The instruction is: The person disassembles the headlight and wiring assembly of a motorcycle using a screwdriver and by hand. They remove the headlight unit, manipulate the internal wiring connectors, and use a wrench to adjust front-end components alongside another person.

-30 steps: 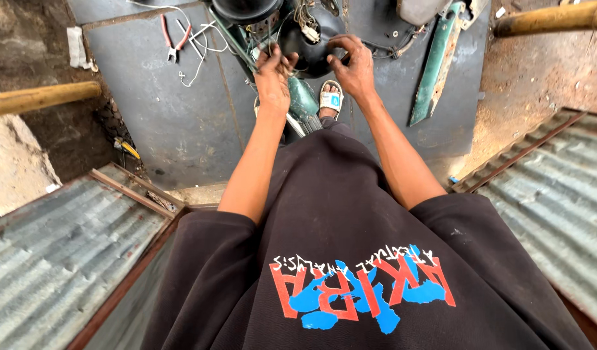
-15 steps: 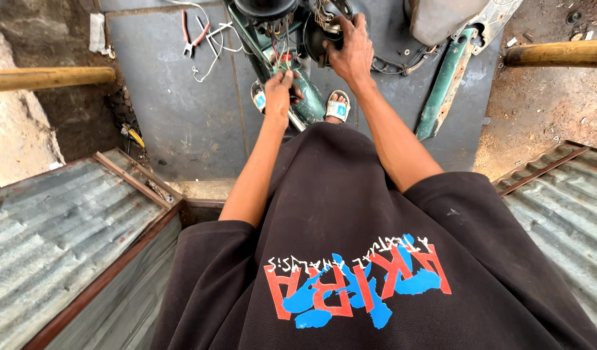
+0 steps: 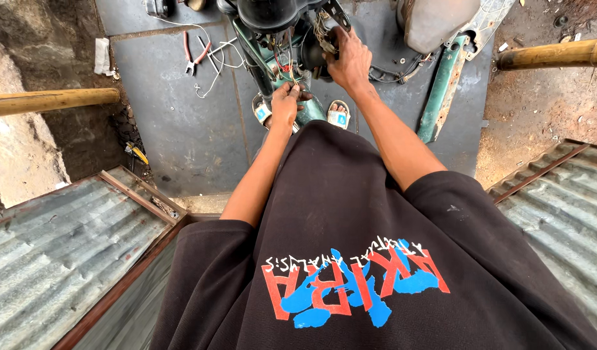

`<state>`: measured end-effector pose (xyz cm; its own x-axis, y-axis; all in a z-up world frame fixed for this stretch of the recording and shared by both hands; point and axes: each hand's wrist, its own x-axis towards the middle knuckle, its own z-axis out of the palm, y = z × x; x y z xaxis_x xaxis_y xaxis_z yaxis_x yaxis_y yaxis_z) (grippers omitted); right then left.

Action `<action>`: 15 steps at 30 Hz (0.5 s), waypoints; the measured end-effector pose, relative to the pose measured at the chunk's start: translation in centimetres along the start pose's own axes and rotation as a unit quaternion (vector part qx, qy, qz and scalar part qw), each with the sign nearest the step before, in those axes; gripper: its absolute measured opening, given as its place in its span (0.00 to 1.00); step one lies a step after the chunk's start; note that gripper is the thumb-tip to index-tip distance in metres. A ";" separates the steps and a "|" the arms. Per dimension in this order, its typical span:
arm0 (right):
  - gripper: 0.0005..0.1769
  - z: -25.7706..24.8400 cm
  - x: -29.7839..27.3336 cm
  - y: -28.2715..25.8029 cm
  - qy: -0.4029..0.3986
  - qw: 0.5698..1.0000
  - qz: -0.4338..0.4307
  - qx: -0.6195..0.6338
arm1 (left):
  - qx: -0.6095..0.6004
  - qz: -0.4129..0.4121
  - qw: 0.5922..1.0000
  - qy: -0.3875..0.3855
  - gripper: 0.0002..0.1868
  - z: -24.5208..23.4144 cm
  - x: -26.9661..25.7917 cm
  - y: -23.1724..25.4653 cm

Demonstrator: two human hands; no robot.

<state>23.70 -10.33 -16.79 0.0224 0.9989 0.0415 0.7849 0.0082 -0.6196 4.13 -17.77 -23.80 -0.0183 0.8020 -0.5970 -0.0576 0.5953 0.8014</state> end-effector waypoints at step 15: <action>0.15 -2.9 -0.1 1.8 -0.092 0.976 -0.100 0.172 | 0.202 0.169 0.924 0.276 0.09 -1.5 -0.7 0.3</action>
<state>26.88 -10.53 -15.61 -0.2461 0.9668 0.0680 0.5065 0.1881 -0.8415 2.63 -18.25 -23.18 -0.4805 0.8644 -0.1483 0.4204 0.3754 0.8261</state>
